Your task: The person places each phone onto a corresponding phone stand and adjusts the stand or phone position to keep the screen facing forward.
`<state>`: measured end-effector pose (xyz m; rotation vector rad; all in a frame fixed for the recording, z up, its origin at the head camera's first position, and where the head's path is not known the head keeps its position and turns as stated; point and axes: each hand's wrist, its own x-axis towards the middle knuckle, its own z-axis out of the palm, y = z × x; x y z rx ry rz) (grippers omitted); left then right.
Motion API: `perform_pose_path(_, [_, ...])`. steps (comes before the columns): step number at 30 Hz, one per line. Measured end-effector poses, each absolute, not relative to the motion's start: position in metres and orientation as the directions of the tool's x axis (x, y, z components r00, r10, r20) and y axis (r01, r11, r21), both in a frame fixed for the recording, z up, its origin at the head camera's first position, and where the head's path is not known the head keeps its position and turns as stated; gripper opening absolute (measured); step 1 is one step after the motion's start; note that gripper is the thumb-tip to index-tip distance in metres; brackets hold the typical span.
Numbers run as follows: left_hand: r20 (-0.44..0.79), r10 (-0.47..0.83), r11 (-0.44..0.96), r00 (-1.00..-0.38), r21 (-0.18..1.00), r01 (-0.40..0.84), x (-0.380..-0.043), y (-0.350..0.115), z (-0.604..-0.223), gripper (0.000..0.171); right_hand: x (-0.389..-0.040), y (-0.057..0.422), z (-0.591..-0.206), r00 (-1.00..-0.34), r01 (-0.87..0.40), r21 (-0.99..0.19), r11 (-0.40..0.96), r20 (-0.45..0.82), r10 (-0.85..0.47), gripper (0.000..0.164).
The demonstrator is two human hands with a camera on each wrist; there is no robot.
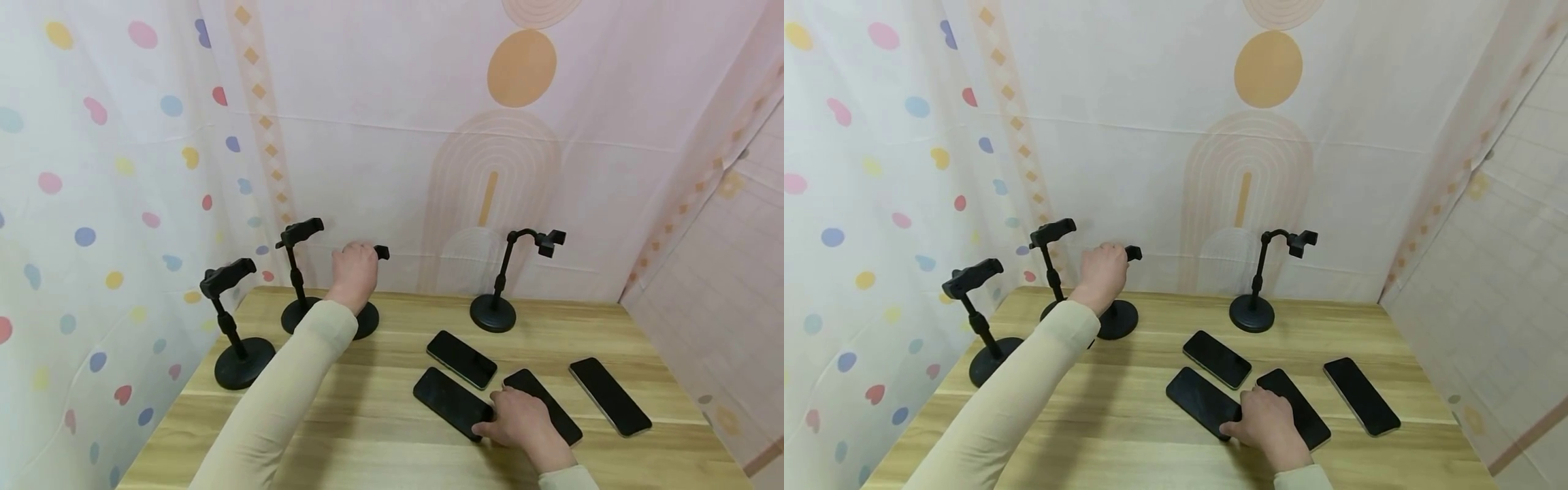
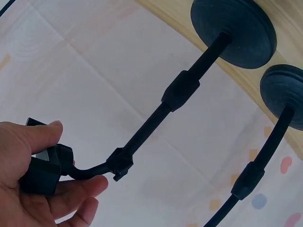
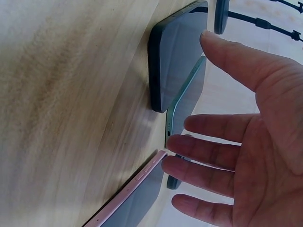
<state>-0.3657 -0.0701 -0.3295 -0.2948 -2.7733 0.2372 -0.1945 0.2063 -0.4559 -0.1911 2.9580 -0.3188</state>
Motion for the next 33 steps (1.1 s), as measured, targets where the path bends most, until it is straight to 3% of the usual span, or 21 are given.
perform_pose_path(8, [0.364,0.3,0.947,-0.882,-0.227,0.228,-0.366,-0.063,-0.333,0.022,-0.195,0.207,-0.457,-0.98,-0.109,-0.218,0.97,-0.142,-0.142,0.063])
perform_pose_path(15, [0.347,0.38,0.924,-0.857,-0.172,0.341,-0.363,-0.05,-0.332,0.027,-0.194,0.206,-0.458,-0.98,-0.109,-0.225,0.968,-0.137,-0.142,0.061])
perform_pose_path(25, [0.336,0.566,0.823,-0.753,-0.177,0.54,-0.36,-0.034,-0.335,0.024,-0.193,0.205,-0.458,-0.98,-0.109,-0.223,0.969,-0.138,-0.142,0.065])
perform_pose_path(33, [0.313,0.585,0.811,-0.748,-0.212,0.546,-0.36,-0.027,-0.333,0.023,-0.193,0.205,-0.46,-0.981,-0.105,-0.22,0.97,-0.136,-0.137,0.065])
